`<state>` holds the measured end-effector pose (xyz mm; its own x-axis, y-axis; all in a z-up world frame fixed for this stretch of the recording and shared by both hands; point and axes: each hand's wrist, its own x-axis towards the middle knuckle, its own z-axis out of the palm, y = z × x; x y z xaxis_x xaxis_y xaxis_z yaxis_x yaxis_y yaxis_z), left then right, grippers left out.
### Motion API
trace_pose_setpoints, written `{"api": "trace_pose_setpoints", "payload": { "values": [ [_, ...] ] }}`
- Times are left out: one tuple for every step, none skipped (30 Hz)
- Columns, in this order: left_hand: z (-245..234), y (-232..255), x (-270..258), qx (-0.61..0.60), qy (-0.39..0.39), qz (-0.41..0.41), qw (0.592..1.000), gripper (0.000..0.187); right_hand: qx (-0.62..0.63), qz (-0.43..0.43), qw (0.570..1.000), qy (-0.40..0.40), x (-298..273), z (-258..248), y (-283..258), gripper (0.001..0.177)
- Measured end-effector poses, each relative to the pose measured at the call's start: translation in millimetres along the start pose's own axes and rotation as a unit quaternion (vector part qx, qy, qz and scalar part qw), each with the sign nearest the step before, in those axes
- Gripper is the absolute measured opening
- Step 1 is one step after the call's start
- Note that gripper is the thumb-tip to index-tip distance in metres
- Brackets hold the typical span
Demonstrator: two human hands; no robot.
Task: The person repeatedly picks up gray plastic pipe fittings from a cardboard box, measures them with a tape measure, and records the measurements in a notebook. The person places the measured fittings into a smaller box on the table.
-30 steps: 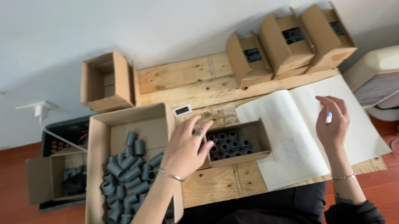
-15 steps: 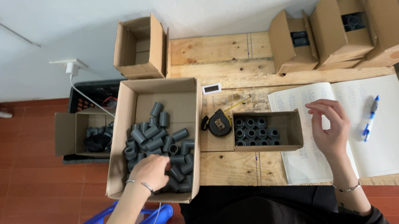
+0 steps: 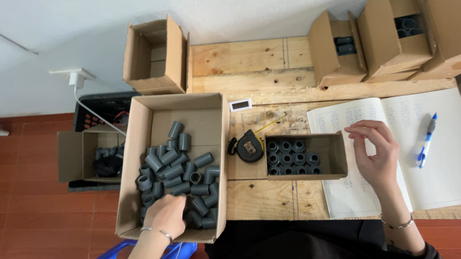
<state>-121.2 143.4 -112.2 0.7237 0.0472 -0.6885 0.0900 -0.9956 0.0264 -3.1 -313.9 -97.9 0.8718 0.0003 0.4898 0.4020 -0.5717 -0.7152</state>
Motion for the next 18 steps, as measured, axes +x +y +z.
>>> {"api": "trace_pose_setpoints", "payload": {
  "values": [
    [-24,7,-13,0.002,0.002,0.004,1.0,0.032,-0.003,0.0,1.0,0.004,3,-2,-7,0.034],
    [-47,14,-26,-0.008,0.009,0.002,1.0,0.032,0.013,0.009,1.0,0.009,6,-3,-13,0.034],
    [-70,21,-40,-0.02,0.016,-0.001,1.0,0.032,0.029,0.018,0.999,0.014,8,-4,-20,0.033],
    [-95,31,-49,-0.017,0.017,0.002,1.0,0.032,0.027,0.018,0.999,0.018,12,-3,-29,0.033],
    [-119,40,-59,-0.046,0.071,0.045,0.995,0.03,0.055,0.022,0.998,0.012,14,-1,-38,0.035],
    [-142,49,-70,-0.075,0.124,0.087,0.986,0.028,0.083,0.025,0.996,0.005,17,1,-48,0.037],
    [-145,60,-65,-0.075,0.125,0.088,0.985,0.028,0.082,0.025,0.996,0.007,20,8,-61,0.037],
    [-147,71,-61,-0.121,0.198,0.194,0.953,0.028,0.114,0.0,0.992,-0.048,24,15,-73,0.032],
    [-150,81,-57,-0.166,0.268,0.294,0.902,0.028,0.146,-0.025,0.983,-0.105,27,23,-87,0.029],
    [-157,98,-52,-0.165,0.27,0.294,0.902,0.028,0.147,-0.026,0.983,-0.104,31,29,-99,0.029],
    [-164,116,-46,-0.227,0.293,0.353,0.859,0.027,0.174,-0.035,0.972,-0.154,35,35,-111,0.035],
    [-171,133,-41,-0.286,0.313,0.408,0.808,0.027,0.2,-0.044,0.957,-0.204,39,42,-123,0.05],
    [-169,143,-30,-0.285,0.314,0.409,0.808,0.027,0.2,-0.045,0.957,-0.203,33,53,-112,0.05],
    [-168,152,-19,-0.298,0.327,0.419,0.793,0.028,0.183,-0.036,0.967,-0.173,28,64,-100,0.047],
    [-166,163,-8,-0.311,0.34,0.429,0.777,0.028,0.165,-0.028,0.976,-0.143,24,74,-88,0.045],
    [-167,165,-5,-0.31,0.341,0.431,0.776,0.028,0.164,-0.028,0.976,-0.14,27,73,-88,0.045],
    [-167,168,-2,-0.337,0.328,0.435,0.768,0.025,0.16,-0.017,0.98,-0.114,29,72,-88,0.043],
    [-167,172,1,-0.363,0.316,0.438,0.759,0.023,0.156,-0.006,0.984,-0.087,32,70,-88,0.041]
  ]
}}
